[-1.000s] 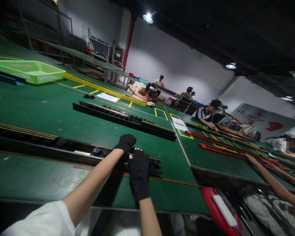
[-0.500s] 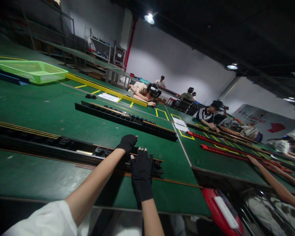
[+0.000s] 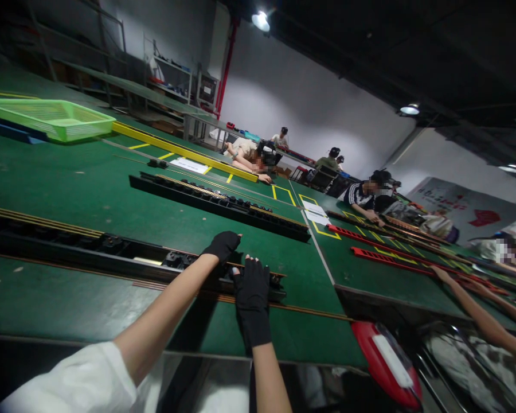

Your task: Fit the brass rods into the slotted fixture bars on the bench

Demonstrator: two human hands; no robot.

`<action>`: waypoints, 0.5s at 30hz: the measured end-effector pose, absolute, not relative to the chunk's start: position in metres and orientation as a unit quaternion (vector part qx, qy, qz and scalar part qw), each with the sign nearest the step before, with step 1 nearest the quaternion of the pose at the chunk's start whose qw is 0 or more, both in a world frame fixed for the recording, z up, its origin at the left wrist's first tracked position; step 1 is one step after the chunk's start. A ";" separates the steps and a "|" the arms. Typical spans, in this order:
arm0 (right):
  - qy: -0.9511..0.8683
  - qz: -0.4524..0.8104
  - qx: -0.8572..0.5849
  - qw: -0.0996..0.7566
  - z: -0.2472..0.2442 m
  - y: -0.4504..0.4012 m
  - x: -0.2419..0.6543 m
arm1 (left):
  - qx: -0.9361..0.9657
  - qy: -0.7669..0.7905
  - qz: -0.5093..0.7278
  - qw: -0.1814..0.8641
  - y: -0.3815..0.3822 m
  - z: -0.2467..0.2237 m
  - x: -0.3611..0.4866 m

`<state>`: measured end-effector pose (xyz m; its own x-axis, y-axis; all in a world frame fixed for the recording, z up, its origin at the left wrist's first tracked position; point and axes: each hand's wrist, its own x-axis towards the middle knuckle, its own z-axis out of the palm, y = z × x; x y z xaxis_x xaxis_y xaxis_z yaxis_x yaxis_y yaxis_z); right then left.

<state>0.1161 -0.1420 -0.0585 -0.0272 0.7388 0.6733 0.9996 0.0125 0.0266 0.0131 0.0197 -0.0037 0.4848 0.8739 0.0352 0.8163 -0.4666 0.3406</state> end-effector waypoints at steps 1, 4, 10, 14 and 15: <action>-0.667 -0.262 -0.652 0.248 -0.059 -0.142 0.116 | 0.851 0.496 0.100 0.139 0.020 -0.005 0.013; -0.666 -0.262 -0.650 0.255 -0.059 -0.141 0.118 | 0.856 0.490 0.094 0.136 0.021 -0.010 0.014; -0.620 -0.298 -0.676 0.266 -0.064 -0.143 0.133 | 0.855 0.493 0.102 0.125 0.026 -0.018 0.015; -0.620 -0.297 -0.678 0.261 -0.069 -0.145 0.136 | 0.852 0.497 0.107 0.123 0.028 -0.021 0.016; -0.619 -0.299 -0.677 0.264 -0.070 -0.145 0.136 | 0.852 0.498 0.108 0.122 0.028 -0.021 0.016</action>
